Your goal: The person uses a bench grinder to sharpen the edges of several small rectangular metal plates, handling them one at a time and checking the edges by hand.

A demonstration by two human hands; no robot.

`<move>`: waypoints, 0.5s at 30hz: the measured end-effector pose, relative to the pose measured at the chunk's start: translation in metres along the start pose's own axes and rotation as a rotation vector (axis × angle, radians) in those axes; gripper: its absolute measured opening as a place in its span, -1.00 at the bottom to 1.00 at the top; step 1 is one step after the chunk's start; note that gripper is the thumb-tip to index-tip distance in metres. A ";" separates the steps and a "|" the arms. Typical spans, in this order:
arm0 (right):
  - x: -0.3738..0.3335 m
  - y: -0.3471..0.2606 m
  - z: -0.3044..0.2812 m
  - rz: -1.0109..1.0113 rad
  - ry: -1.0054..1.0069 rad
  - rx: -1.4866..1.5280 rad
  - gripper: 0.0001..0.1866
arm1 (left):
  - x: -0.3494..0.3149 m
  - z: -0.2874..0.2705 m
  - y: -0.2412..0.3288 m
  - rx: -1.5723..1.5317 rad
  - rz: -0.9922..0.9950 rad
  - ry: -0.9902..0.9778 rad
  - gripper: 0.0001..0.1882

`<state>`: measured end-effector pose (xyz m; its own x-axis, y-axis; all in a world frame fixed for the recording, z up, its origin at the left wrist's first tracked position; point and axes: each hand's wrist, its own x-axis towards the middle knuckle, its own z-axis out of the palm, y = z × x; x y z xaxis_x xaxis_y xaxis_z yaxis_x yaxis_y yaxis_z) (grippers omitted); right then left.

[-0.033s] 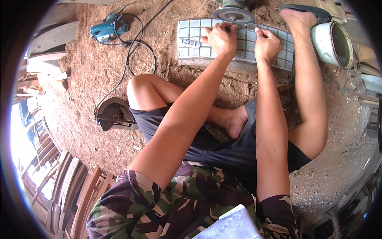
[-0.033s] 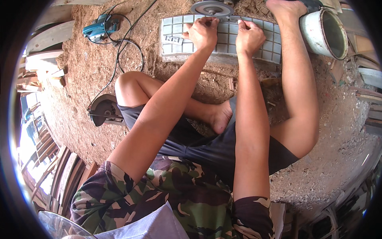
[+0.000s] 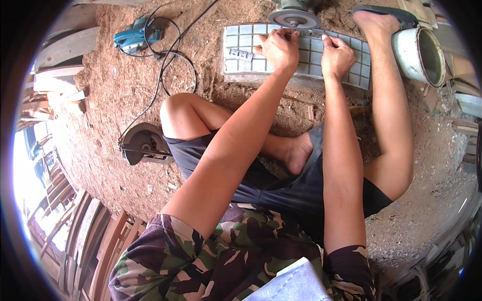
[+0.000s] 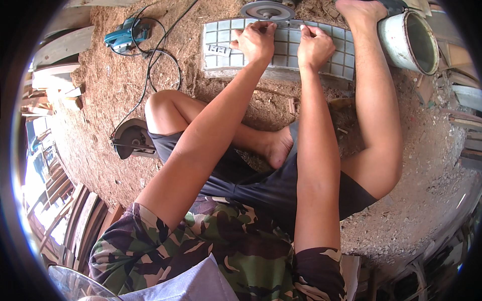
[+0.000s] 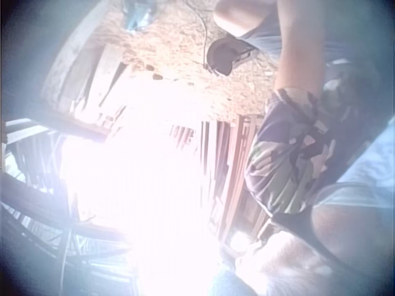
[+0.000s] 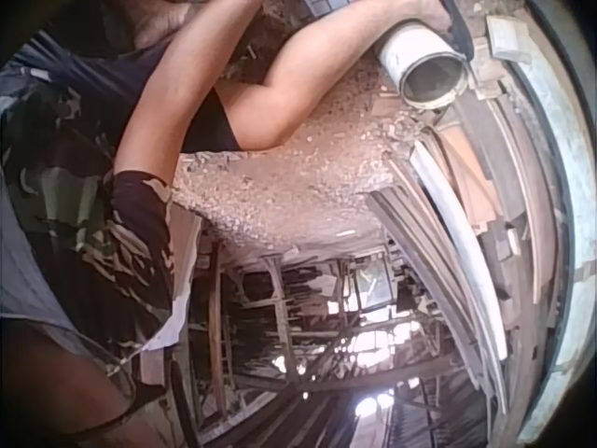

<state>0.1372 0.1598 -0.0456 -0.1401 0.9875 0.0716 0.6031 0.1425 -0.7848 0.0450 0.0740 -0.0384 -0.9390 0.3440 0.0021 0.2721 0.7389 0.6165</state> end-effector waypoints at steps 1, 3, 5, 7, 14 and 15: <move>0.001 0.002 -0.001 0.008 0.002 0.019 -0.78 | -0.001 0.000 0.002 -0.003 0.002 0.003 -0.82; 0.001 0.005 -0.003 0.025 0.006 0.057 -0.79 | -0.005 0.002 0.006 -0.042 -0.015 -0.016 -0.82; 0.003 0.008 -0.004 0.050 0.015 0.064 -0.79 | -0.006 0.005 0.008 -0.050 -0.014 -0.017 -0.81; 0.002 0.011 -0.004 0.034 0.043 0.058 -0.79 | -0.006 0.010 0.009 -0.028 0.005 -0.004 -0.78; -0.031 -0.010 0.002 -0.057 0.029 0.062 -0.85 | 0.002 -0.004 -0.020 0.011 0.047 0.022 -0.82; -0.031 -0.012 0.008 -0.109 0.022 0.032 -0.85 | 0.008 -0.010 -0.025 0.006 0.028 0.004 -0.82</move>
<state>0.1282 0.1267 -0.0431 -0.1861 0.9675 0.1710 0.5595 0.2474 -0.7911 0.0287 0.0525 -0.0460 -0.9318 0.3623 0.0230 0.2998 0.7322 0.6115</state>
